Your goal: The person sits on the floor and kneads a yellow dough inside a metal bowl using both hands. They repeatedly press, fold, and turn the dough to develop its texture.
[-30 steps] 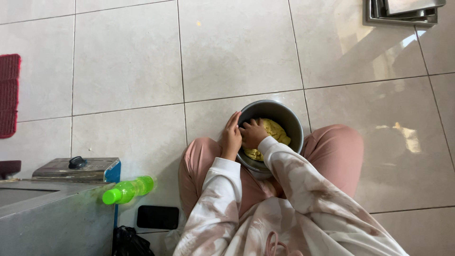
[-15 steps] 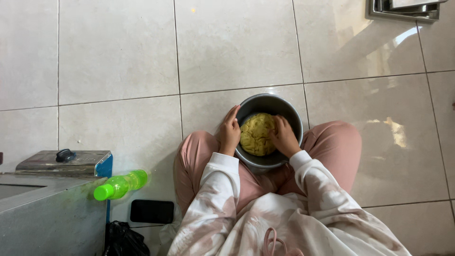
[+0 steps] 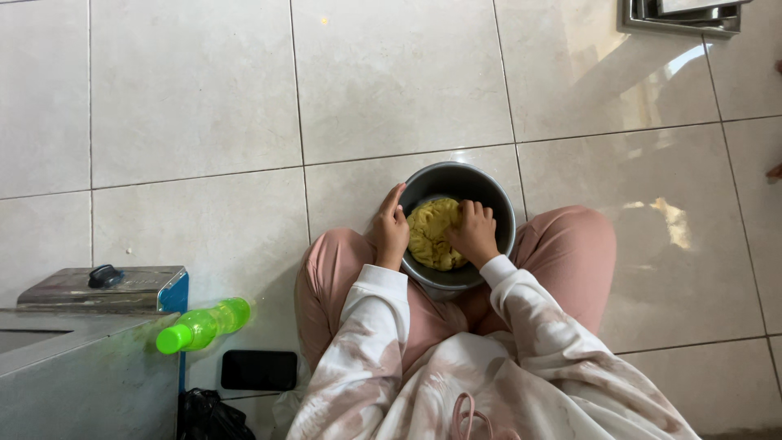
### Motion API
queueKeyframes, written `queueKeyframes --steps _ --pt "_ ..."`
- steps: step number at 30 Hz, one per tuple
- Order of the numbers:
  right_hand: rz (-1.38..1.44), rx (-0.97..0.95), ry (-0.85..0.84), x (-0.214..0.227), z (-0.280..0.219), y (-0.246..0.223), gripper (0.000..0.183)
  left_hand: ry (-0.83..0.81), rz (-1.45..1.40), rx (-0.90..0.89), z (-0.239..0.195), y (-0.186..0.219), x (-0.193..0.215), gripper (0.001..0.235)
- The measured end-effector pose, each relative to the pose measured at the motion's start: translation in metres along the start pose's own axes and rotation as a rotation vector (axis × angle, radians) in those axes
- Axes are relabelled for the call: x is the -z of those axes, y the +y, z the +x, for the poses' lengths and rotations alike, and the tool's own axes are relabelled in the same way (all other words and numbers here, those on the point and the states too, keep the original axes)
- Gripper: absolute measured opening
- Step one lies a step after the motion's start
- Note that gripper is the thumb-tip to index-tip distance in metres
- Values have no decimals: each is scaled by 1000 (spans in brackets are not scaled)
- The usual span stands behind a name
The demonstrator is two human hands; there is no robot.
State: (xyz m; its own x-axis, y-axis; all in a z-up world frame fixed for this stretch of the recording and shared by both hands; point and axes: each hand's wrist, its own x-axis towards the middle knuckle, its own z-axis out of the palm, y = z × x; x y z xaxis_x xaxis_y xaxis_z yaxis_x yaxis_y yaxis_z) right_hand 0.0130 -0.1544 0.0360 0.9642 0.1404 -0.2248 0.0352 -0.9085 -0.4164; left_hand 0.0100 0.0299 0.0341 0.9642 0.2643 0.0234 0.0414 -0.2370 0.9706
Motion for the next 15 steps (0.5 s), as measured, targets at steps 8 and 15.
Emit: queueKeyframes --steps 8,15 --pt "218 -41 -56 -12 1 14 62 3 16 13 -1 9 1 45" --pt "88 -198 -235 -56 45 57 87 13 27 39 -3 14 1 46"
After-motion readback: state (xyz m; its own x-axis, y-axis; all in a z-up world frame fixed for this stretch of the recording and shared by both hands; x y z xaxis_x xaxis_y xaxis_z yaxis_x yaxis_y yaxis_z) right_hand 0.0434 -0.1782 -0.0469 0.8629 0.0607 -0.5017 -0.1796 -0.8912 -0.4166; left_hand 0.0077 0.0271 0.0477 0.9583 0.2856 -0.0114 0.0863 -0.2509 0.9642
